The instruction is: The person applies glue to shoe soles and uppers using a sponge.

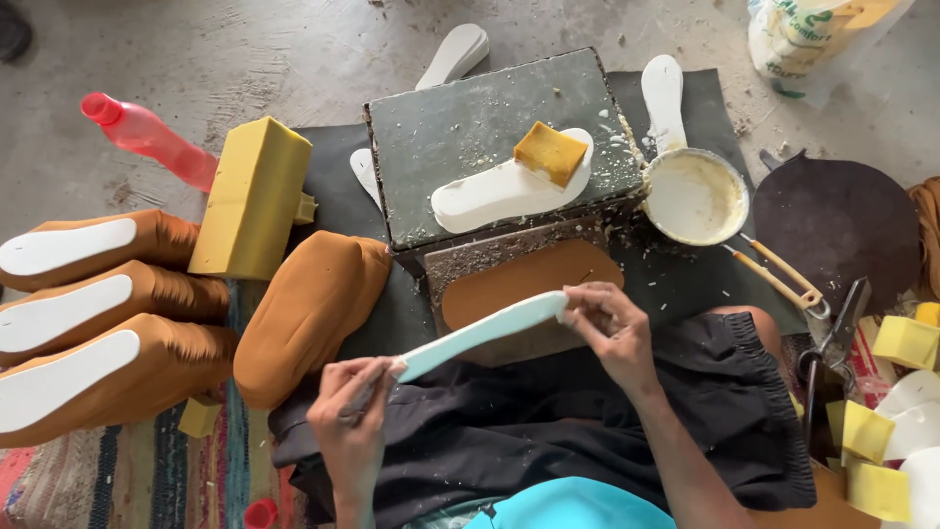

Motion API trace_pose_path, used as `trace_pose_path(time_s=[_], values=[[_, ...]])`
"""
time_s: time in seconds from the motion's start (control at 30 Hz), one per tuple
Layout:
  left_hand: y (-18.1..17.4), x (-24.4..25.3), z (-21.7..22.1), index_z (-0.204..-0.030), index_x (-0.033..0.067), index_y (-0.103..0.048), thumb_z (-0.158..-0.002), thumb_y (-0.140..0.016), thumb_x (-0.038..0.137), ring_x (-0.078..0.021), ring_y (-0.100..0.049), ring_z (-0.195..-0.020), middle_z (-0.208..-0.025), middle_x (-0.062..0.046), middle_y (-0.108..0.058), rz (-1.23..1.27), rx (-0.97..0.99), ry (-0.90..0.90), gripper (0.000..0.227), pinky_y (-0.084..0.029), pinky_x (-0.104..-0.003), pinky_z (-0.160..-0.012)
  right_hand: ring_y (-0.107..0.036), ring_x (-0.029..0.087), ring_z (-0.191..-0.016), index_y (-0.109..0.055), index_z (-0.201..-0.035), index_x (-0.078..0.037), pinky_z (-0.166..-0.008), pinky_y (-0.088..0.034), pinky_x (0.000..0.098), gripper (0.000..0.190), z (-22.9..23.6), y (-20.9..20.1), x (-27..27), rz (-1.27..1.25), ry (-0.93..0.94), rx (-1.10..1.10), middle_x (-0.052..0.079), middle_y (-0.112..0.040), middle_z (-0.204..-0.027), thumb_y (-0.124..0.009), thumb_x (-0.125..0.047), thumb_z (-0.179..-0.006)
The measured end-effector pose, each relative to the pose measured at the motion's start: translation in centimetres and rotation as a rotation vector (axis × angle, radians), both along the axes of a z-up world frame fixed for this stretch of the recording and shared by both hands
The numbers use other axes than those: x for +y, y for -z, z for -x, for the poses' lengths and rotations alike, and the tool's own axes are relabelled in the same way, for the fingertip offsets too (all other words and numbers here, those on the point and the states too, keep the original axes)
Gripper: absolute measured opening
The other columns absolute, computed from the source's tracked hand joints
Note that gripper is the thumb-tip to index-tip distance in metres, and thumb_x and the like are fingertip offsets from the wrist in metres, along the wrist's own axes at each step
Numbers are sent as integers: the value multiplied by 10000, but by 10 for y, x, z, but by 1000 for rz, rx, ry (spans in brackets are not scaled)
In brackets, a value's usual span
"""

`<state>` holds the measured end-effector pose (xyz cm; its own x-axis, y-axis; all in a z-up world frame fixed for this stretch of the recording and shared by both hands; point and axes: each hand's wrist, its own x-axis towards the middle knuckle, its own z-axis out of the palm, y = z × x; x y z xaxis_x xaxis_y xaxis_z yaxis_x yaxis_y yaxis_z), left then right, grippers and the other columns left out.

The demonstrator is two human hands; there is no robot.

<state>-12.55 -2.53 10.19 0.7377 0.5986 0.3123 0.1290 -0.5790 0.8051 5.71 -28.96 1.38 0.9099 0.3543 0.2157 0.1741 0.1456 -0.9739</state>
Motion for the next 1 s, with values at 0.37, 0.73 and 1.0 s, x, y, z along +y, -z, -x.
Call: trace_pose_path(time_s=[0.37,0.73,1.0], values=[[38,-15,-5,-968,25,-774,-898,-727,44,-120,-682,-816,-927,-42,-734,232,-43,151,86,-535,-272,-696,-671,86,-835,-728,-1169,5,-789,-559,239,326,9,31,-19,210,199,269,25,-737,-926,-792,-25,-850],[75,-14,-89,-1350,9,-483,-923,-775,114,-105,-622,-687,-831,-58,-686,161,-31,277,527,-534,-250,-658,-481,55,-736,-612,-1066,30,-705,-459,229,305,-65,40,-53,58,337,75,8,-529,-832,-876,-21,-922],[132,19,-114,-1361,-29,-404,-902,-789,125,-64,-633,-783,-882,-3,-666,715,13,288,618,-526,-211,-708,-666,61,-795,-684,-1097,3,-729,-551,206,441,-108,42,-50,310,49,320,27,-731,-897,-912,-127,-741]])
